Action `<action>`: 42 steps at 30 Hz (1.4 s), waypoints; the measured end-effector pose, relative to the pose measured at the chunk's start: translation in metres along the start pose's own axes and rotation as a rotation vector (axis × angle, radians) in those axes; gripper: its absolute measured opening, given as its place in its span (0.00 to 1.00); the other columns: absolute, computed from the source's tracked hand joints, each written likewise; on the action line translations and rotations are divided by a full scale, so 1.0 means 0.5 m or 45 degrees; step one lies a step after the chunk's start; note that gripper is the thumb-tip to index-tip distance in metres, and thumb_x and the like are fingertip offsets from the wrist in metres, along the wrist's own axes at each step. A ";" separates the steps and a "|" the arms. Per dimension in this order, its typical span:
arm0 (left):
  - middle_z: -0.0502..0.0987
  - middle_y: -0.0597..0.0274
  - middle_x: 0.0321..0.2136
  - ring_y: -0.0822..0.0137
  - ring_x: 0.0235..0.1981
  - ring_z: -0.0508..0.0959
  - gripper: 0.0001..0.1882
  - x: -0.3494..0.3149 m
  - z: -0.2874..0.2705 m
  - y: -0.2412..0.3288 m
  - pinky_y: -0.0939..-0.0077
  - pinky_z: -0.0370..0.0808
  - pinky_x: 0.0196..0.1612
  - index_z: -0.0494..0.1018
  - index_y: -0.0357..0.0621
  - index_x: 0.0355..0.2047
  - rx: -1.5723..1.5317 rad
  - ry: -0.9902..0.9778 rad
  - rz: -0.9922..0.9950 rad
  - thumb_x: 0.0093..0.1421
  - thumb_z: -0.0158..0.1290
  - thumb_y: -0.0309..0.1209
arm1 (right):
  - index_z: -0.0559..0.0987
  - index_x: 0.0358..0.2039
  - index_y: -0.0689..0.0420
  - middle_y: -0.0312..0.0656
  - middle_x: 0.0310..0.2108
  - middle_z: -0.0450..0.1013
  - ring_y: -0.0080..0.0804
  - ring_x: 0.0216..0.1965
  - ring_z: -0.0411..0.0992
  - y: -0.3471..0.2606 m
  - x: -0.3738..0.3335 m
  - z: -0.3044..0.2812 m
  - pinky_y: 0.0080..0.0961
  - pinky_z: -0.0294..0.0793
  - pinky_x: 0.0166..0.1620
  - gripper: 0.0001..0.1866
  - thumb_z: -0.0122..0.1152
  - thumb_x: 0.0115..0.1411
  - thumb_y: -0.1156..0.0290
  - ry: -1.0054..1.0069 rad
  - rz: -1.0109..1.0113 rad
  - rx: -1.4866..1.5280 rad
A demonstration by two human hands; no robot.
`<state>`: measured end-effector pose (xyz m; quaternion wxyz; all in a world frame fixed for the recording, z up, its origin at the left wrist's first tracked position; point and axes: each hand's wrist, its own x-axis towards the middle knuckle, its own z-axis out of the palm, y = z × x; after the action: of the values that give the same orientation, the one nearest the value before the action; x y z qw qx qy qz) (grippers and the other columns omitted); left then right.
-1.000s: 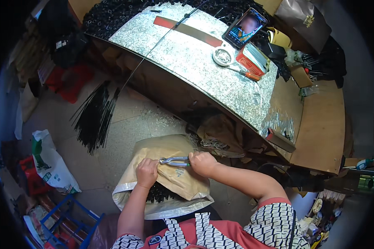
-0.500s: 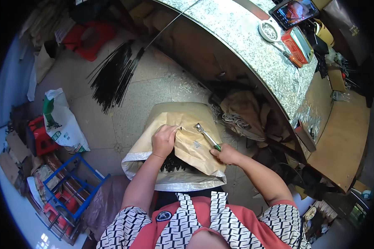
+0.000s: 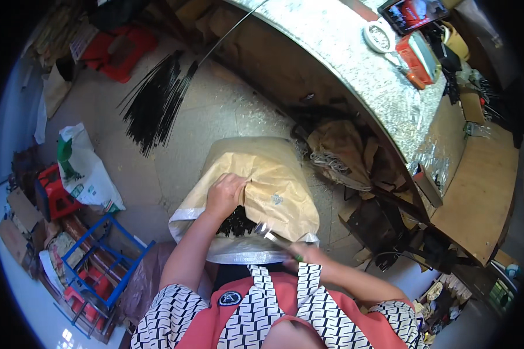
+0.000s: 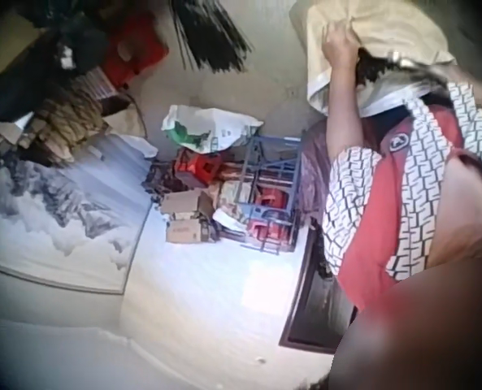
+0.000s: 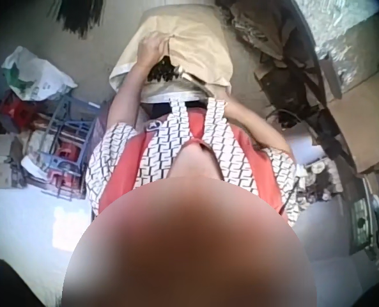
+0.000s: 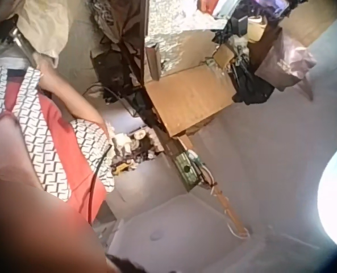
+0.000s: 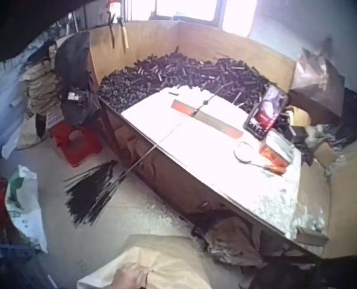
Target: Gathering black rods from the floor and organizing them inside a large paper bag at a workstation.
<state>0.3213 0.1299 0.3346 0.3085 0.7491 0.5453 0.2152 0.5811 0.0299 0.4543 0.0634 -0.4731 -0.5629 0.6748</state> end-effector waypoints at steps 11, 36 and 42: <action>0.71 0.56 0.25 0.54 0.32 0.74 0.10 0.022 0.003 0.026 0.62 0.72 0.35 0.78 0.47 0.35 0.153 -0.223 0.089 0.52 0.52 0.24 | 0.65 0.33 0.64 0.61 0.45 0.62 0.61 0.40 0.68 0.134 0.048 -0.077 0.45 0.73 0.40 0.11 0.54 0.50 0.78 0.336 -0.101 -0.673; 0.72 0.59 0.32 0.55 0.35 0.74 0.17 -0.408 0.040 0.160 0.56 0.69 0.42 0.72 0.43 0.39 0.119 -0.677 -0.237 0.52 0.60 0.37 | 0.66 0.40 0.65 0.57 0.40 0.64 0.60 0.43 0.67 0.159 0.143 -0.186 0.44 0.69 0.44 0.20 0.58 0.46 0.84 0.512 -0.140 -0.730; 0.57 0.44 0.61 0.43 0.62 0.57 0.38 -0.324 0.101 0.055 0.50 0.55 0.62 0.59 0.42 0.60 0.336 -0.378 0.122 0.51 0.59 0.41 | 0.66 0.35 0.66 0.56 0.39 0.64 0.59 0.39 0.68 0.170 0.144 -0.175 0.45 0.70 0.41 0.16 0.59 0.45 0.82 0.511 -0.251 -0.803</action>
<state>0.3226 -0.0414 0.3197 0.2741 0.8315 0.4812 0.0435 0.6421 0.1050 0.3508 0.0883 -0.5355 -0.7620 0.3534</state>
